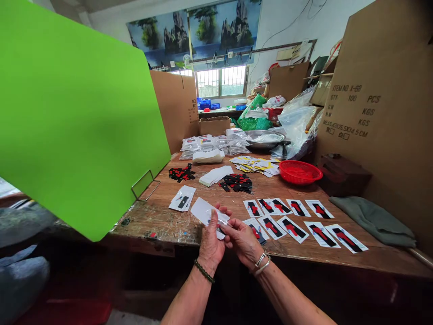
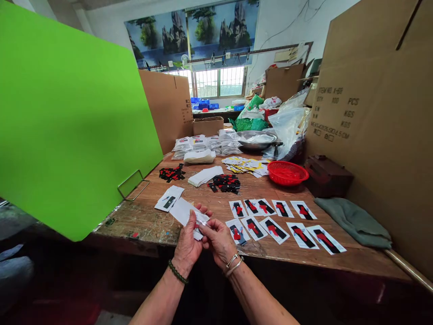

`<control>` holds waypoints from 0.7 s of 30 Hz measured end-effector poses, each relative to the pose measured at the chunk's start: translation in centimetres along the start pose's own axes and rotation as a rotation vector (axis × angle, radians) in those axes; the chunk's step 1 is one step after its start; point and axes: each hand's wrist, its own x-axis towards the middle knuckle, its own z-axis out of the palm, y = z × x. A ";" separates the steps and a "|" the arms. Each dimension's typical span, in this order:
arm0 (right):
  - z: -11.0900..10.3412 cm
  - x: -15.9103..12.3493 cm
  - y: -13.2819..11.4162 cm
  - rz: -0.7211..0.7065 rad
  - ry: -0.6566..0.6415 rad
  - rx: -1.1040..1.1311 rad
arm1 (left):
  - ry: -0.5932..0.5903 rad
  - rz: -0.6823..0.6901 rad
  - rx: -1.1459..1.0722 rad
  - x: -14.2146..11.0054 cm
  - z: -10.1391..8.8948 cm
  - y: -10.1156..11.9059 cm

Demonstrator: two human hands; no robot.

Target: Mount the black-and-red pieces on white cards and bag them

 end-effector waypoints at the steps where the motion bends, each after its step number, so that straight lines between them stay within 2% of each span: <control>1: -0.1 0.0 -0.1 0.008 -0.018 -0.013 | 0.000 -0.007 -0.012 0.0 0.0 0.1; 6: -0.2 -0.3 -0.6 0.021 0.015 -0.007 | -0.081 -0.091 -0.023 -0.3 -0.2 0.5; 11: -0.4 -0.5 -0.8 0.014 -0.054 -0.067 | -0.054 -0.074 -0.076 -0.3 -0.4 0.5; 18: -0.8 0.6 -0.2 -0.035 0.105 -0.094 | -0.080 -0.115 -0.078 -1.2 -0.9 -1.0; 21: -0.9 0.4 -0.4 -0.062 0.061 -0.103 | -0.084 -0.162 -0.070 -1.3 -1.0 -1.2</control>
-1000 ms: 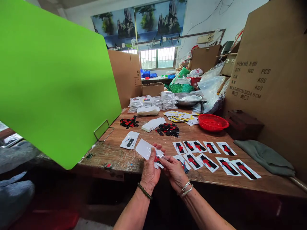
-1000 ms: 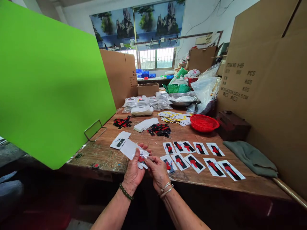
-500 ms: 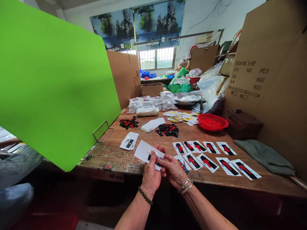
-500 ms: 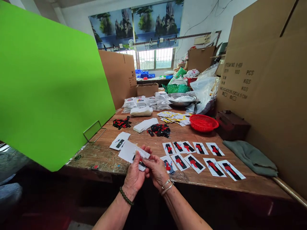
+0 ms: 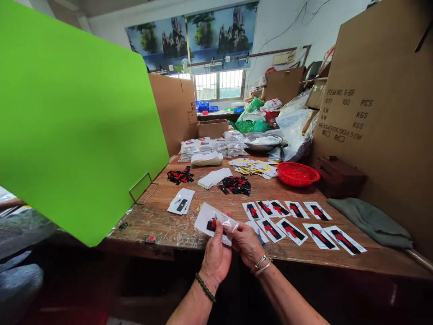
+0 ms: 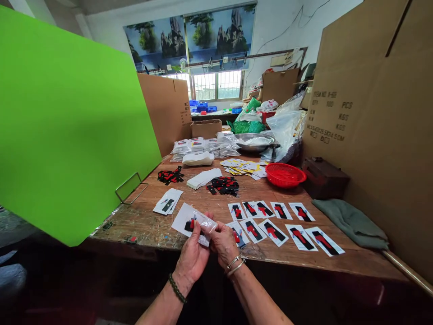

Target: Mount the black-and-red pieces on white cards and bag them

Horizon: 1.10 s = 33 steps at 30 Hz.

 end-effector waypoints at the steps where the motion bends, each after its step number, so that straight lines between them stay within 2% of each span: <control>1: -0.1 -0.1 -0.2 -0.010 -0.053 -0.002 | 0.003 -0.010 0.005 0.0 0.0 0.1; 4: -0.6 -0.5 -0.9 -0.020 -0.175 -0.011 | 0.006 0.003 0.027 -0.3 0.2 0.4; 9: -1.2 0.1 -1.5 -0.002 -0.076 0.006 | -0.046 0.072 0.121 -0.7 0.3 1.0; 11: -1.3 0.4 -1.6 -0.002 -0.058 -0.033 | 0.004 0.101 0.171 -0.6 0.2 1.3; 16: -1.6 0.2 -2.8 0.033 -0.254 -0.014 | 0.110 0.162 0.235 -0.1 0.0 2.0; 18: -1.4 0.1 -3.1 0.047 -0.252 -0.001 | 0.145 0.186 0.276 0.0 0.0 2.2; 20: -1.0 0.4 -3.0 0.000 -0.209 -0.086 | 0.173 0.204 0.326 0.1 0.1 2.3; 25: -0.5 2.8 -2.5 -0.252 -0.193 -0.315 | 0.215 0.198 0.302 0.5 0.4 3.3; 29: -0.2 5.6 -3.1 -0.301 -0.253 -0.488 | 0.258 0.200 0.301 1.7 -0.4 5.6; 31: 0.2 7.6 -3.5 -0.291 -0.306 -0.654 | 0.294 0.230 0.318 2.6 -1.2 7.0; 33: 0.7 10.2 -3.9 -0.352 -0.276 -0.931 | 0.353 0.289 0.326 3.7 -2.1 8.6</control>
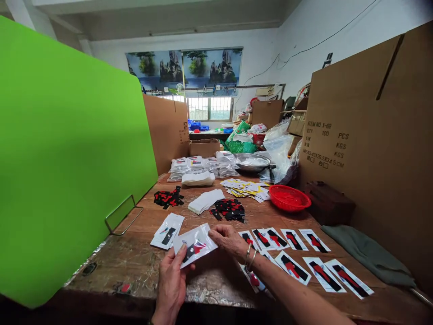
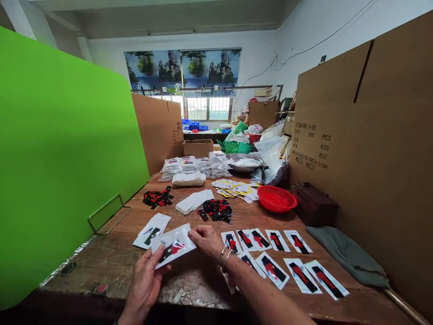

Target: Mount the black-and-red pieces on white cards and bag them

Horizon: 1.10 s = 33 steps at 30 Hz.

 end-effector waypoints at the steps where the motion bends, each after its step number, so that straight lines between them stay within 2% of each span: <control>1: -0.1 1.6 0.3 -0.018 0.028 -0.154 | 0.040 0.035 0.000 0.9 -0.4 0.4; 4: -0.3 6.5 1.1 -0.081 0.130 -0.451 | 0.152 0.147 0.018 3.7 -1.7 1.6; 9: 1.7 12.8 1.9 -0.131 0.165 -0.568 | 0.246 0.260 0.245 7.6 -3.8 2.2; 12: 3.2 14.4 2.2 -0.090 0.149 -0.613 | 0.281 0.360 0.564 8.9 -5.4 1.8; 14: 3.8 15.0 2.4 -0.028 0.141 -0.634 | 0.306 0.514 0.841 9.2 -6.3 1.5; 17: 3.8 15.5 2.5 0.063 0.126 -0.640 | 0.328 0.729 1.205 9.4 -7.3 1.2; 20: 2.9 15.8 2.0 0.102 0.134 -0.620 | 0.360 0.809 1.368 9.1 -7.3 1.3; 22: 2.0 15.6 1.1 0.090 0.183 -0.604 | 0.374 0.838 1.307 8.7 -6.7 1.4; 24: 1.0 14.6 -0.1 0.058 0.263 -0.593 | 0.326 0.817 1.119 8.0 -5.5 1.5; 25: 0.6 13.8 -0.8 0.019 0.298 -0.582 | 0.267 0.757 0.993 7.5 -4.8 1.4; 27: 0.2 11.1 -2.2 -0.156 0.319 -0.512 | 0.093 0.534 0.699 6.1 -2.9 1.3; 29: 0.4 7.5 -3.2 -0.418 0.245 -0.375 | -0.080 0.283 0.385 4.3 -1.0 1.0; 30: 0.7 5.5 -3.5 -0.513 0.178 -0.311 | -0.140 0.202 0.241 3.4 -0.1 0.8; 32: 1.4 1.7 -3.8 -0.575 0.066 -0.250 | -0.206 0.130 0.052 1.4 1.3 0.2; 33: 1.8 0.0 -3.8 -0.574 0.053 -0.243 | -0.223 0.123 0.015 0.5 1.7 -0.1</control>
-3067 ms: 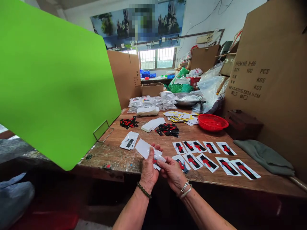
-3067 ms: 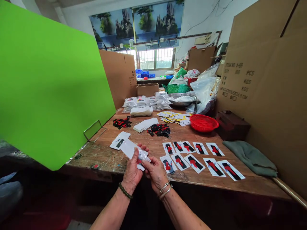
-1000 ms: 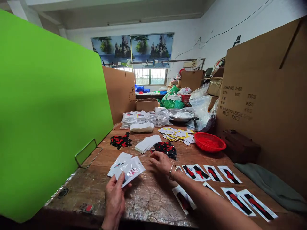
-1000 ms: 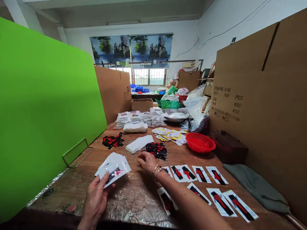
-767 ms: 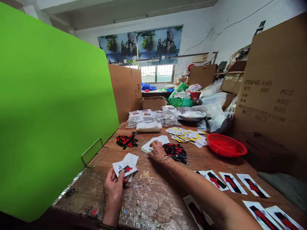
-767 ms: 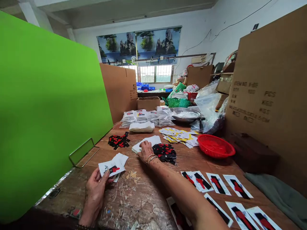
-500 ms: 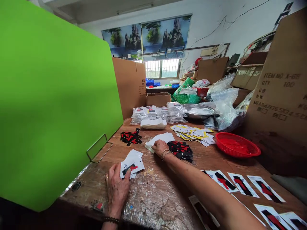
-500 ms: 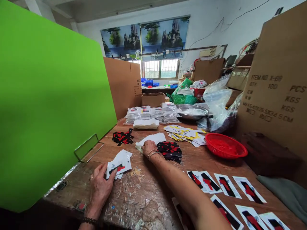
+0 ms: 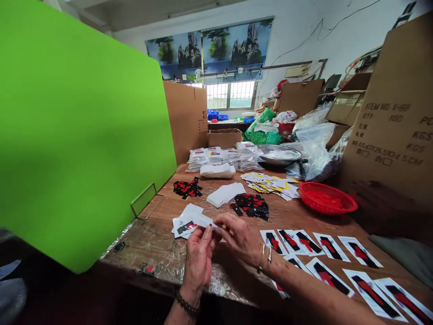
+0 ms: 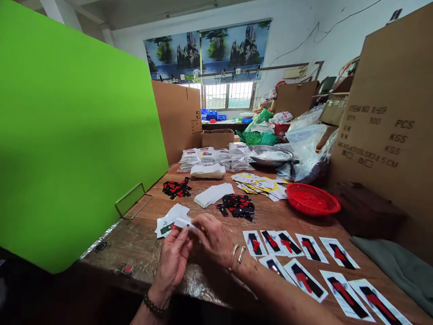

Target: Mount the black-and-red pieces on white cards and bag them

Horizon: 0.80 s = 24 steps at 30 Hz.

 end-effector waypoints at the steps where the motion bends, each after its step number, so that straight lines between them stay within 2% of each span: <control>1: 0.2 -1.3 -0.8 0.011 0.005 -0.003 | -0.013 0.000 -0.002 -0.8 0.4 -0.2; 3: 0.4 -3.3 -1.7 0.041 0.049 -0.021 | -0.027 -0.004 0.069 -2.3 0.5 -0.7; 6: 0.4 -5.1 -2.3 0.130 0.082 0.003 | -0.025 -0.011 0.204 -3.9 -0.3 -1.5; 10: 0.1 -6.5 -2.8 0.243 0.142 0.115 | -0.039 0.015 0.253 -5.2 -1.1 -2.2; 14: 0.1 -7.5 -3.3 0.374 0.232 0.201 | -0.066 0.060 0.306 -6.3 -0.8 -2.4; 20: 0.9 -8.2 -3.0 0.386 0.253 0.256 | -0.068 0.069 0.349 -7.4 0.0 -2.3; 24: 1.1 -8.5 -2.6 0.511 0.128 0.358 | -0.056 0.073 0.467 -7.2 -0.6 -2.6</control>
